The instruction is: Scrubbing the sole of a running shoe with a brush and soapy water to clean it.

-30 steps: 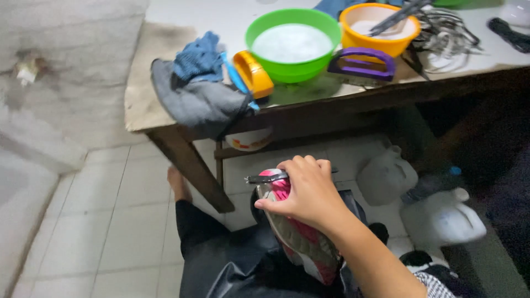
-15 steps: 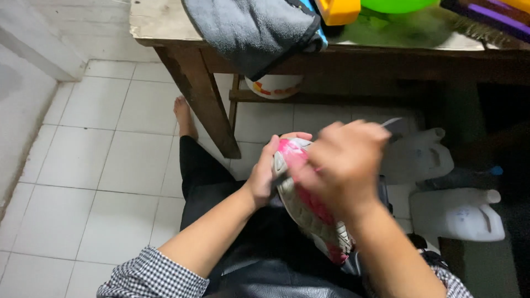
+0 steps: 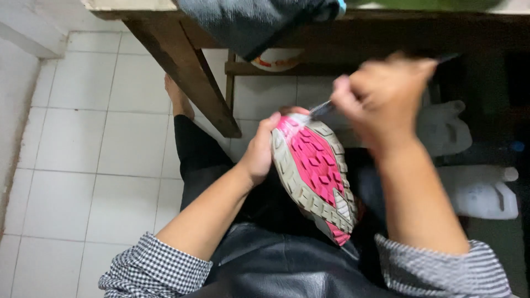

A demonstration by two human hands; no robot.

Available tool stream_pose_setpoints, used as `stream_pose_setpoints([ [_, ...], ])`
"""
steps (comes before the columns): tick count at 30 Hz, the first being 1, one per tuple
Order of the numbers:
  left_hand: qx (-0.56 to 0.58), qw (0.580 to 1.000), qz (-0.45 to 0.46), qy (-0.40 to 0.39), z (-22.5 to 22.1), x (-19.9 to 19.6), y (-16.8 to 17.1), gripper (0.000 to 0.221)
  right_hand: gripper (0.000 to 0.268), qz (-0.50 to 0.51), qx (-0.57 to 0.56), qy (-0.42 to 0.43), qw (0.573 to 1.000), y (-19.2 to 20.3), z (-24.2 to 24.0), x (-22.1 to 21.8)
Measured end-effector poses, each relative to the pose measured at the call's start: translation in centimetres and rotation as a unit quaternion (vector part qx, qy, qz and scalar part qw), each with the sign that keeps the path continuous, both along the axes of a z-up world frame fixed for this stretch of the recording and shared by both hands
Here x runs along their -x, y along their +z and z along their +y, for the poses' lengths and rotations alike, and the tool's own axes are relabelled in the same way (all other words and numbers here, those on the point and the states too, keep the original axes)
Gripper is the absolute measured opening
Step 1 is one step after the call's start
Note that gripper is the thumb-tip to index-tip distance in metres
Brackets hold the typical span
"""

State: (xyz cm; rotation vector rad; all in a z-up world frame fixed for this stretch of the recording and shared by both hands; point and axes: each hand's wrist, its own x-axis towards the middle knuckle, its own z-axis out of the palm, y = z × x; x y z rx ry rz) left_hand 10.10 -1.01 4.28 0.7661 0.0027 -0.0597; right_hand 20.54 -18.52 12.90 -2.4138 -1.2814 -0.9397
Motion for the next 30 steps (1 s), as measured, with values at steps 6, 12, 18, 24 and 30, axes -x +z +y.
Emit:
stream_pose_setpoints([
  [6, 0.064, 0.997, 0.046, -0.023, -0.1, 0.0, -0.1, 0.048, 0.033, 0.021, -0.037, 0.100, 0.994, 3.0, 2.6, 6.1],
  [12, -0.083, 0.990, -0.090, -0.074, -0.5, 2.1, 3.2, 0.047, 0.047, 0.024, 0.062, -0.079, 0.995, 0.5, -3.7, 2.7],
  [18, -0.033, 0.996, -0.061, -0.064, -1.4, 2.8, 3.6, 0.043, 0.041, -0.077, 0.091, 0.064, 0.991, 0.2, -4.3, 2.4],
  [24, -0.043, 0.994, -0.034, -0.095, -1.9, 3.1, 4.7, 0.048, 0.058, -0.009, 0.007, 0.045, 0.999, 2.7, -2.4, 6.6],
  [30, -0.088, 0.984, -0.118, -0.097, -2.2, 3.6, 4.6, 0.050, 0.026, -0.033, 0.051, -0.092, 0.994, -1.2, -8.0, 1.3],
])
